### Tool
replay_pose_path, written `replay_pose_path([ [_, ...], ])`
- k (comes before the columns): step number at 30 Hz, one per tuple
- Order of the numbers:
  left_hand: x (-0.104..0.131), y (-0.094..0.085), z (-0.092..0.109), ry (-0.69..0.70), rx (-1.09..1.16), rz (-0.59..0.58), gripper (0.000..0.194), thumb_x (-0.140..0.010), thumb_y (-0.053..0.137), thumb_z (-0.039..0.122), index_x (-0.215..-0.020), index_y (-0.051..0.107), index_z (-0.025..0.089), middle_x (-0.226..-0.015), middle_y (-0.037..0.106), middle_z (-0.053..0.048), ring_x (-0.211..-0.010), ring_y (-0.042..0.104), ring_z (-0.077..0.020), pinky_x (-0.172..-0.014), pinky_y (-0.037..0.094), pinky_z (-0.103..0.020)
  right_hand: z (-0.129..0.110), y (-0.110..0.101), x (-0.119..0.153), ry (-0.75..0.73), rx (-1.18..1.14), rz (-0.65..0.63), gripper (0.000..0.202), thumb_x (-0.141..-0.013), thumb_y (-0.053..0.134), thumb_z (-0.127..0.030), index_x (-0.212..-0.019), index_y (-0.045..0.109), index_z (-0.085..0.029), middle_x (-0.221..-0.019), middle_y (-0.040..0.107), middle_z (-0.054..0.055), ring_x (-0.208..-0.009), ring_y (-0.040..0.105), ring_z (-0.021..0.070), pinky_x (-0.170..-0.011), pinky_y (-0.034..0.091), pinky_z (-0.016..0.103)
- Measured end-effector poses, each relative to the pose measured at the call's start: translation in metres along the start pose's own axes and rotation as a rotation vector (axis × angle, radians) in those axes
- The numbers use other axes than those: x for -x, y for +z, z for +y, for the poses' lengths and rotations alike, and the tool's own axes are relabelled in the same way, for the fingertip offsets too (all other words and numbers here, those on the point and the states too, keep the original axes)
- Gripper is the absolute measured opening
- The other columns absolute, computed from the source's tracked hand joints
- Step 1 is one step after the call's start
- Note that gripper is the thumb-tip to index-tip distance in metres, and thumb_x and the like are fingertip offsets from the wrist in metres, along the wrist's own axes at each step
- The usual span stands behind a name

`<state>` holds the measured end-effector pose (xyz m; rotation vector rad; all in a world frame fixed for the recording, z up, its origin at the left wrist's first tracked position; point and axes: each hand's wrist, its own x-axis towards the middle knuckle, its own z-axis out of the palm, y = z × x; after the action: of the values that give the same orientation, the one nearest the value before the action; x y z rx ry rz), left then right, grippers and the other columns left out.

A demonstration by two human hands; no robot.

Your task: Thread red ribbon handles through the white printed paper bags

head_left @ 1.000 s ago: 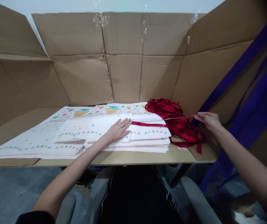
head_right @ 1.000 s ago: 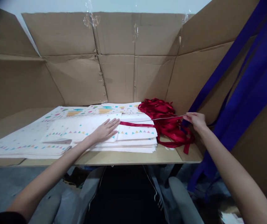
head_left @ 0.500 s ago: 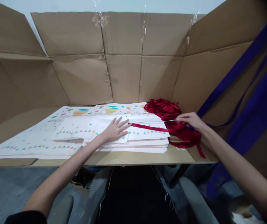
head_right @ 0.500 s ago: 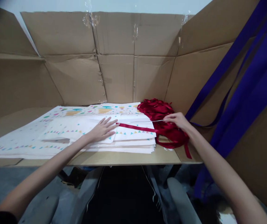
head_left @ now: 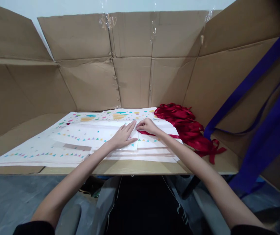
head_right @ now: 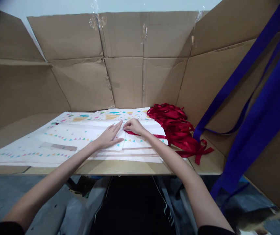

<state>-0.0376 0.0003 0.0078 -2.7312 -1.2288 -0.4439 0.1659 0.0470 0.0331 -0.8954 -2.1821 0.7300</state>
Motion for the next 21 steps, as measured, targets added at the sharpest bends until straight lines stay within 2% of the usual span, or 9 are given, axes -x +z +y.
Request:
replay_pose_path([
  [3, 0.002, -0.003, -0.004, -0.042, 0.090, 0.034, 0.087, -0.091, 0.030, 0.065, -0.152, -0.003, 0.013, -0.157, 0.011, -0.016, -0.143, 0.019, -0.0251, -0.115, 0.019, -0.041, -0.005, 0.005, -0.003, 0.013, 0.048, 0.039, 0.013, -0.073, 0.063, -0.022, -0.074, 0.074, -0.014, -0.072, 0.071, 0.004, -0.066, 0.060, 0.0144, -0.066, 0.043, 0.024],
  [6, 0.006, -0.008, -0.012, -0.133, 0.129, 0.065, 0.076, -0.093, 0.025, 0.061, -0.152, 0.009, 0.016, -0.156, 0.018, -0.013, -0.144, 0.019, -0.0232, -0.115, 0.020, -0.039, -0.005, 0.003, 0.001, 0.027, 0.142, 0.076, 0.013, -0.076, 0.061, -0.020, -0.075, 0.072, -0.014, -0.074, 0.070, 0.004, -0.068, 0.060, 0.0145, -0.070, 0.043, 0.025],
  [10, 0.013, -0.006, -0.021, -0.288, -0.014, 0.002, 0.068, -0.094, 0.023, 0.059, -0.148, 0.030, 0.019, -0.155, 0.025, -0.010, -0.143, 0.015, -0.0329, -0.114, 0.013, -0.054, -0.004, 0.000, 0.012, -0.051, 0.327, 0.077, 0.018, -0.076, 0.064, -0.022, -0.092, 0.069, -0.015, -0.093, 0.068, 0.008, -0.085, 0.060, 0.0176, -0.079, 0.044, 0.028],
  [13, 0.018, 0.000, -0.023, -0.298, -0.090, -0.017, 0.067, -0.094, 0.023, 0.059, -0.148, 0.031, 0.020, -0.154, 0.026, -0.008, -0.143, 0.016, -0.0339, -0.114, 0.014, -0.053, -0.001, 0.001, 0.022, -0.136, 0.438, 0.061, 0.027, -0.078, 0.060, -0.018, -0.105, 0.064, -0.014, -0.102, 0.065, 0.010, -0.097, 0.058, 0.0196, -0.085, 0.044, 0.030],
  [15, 0.020, 0.002, -0.023, -0.295, -0.123, -0.010, 0.066, -0.095, 0.022, 0.058, -0.149, 0.030, 0.020, -0.155, 0.025, -0.007, -0.143, 0.016, -0.0327, -0.114, 0.015, -0.051, 0.002, -0.002, 0.029, -0.137, 0.470, 0.077, 0.026, -0.080, 0.052, -0.010, -0.103, 0.064, -0.012, -0.100, 0.066, 0.010, -0.095, 0.059, 0.0189, -0.085, 0.043, 0.030],
  [18, 0.021, 0.003, -0.023, -0.299, -0.151, -0.008, 0.066, -0.095, 0.020, 0.058, -0.149, 0.029, 0.020, -0.155, 0.024, -0.006, -0.143, 0.017, -0.0314, -0.115, 0.016, -0.049, 0.008, -0.020, 0.035, -0.025, 0.452, 0.107, 0.022, -0.079, 0.053, -0.008, -0.095, 0.067, -0.014, -0.092, 0.069, 0.007, -0.087, 0.061, 0.0179, -0.081, 0.045, 0.028],
  [21, 0.021, 0.005, -0.021, -0.306, -0.158, 0.011, 0.065, -0.095, 0.021, 0.057, -0.149, 0.030, 0.020, -0.155, 0.025, -0.005, -0.143, 0.017, -0.0317, -0.115, 0.016, -0.049, 0.013, -0.050, 0.038, 0.218, 0.428, 0.126, 0.017, -0.076, 0.060, -0.013, -0.091, 0.069, -0.015, -0.082, 0.070, 0.006, -0.077, 0.062, 0.0182, -0.072, 0.046, 0.027],
])
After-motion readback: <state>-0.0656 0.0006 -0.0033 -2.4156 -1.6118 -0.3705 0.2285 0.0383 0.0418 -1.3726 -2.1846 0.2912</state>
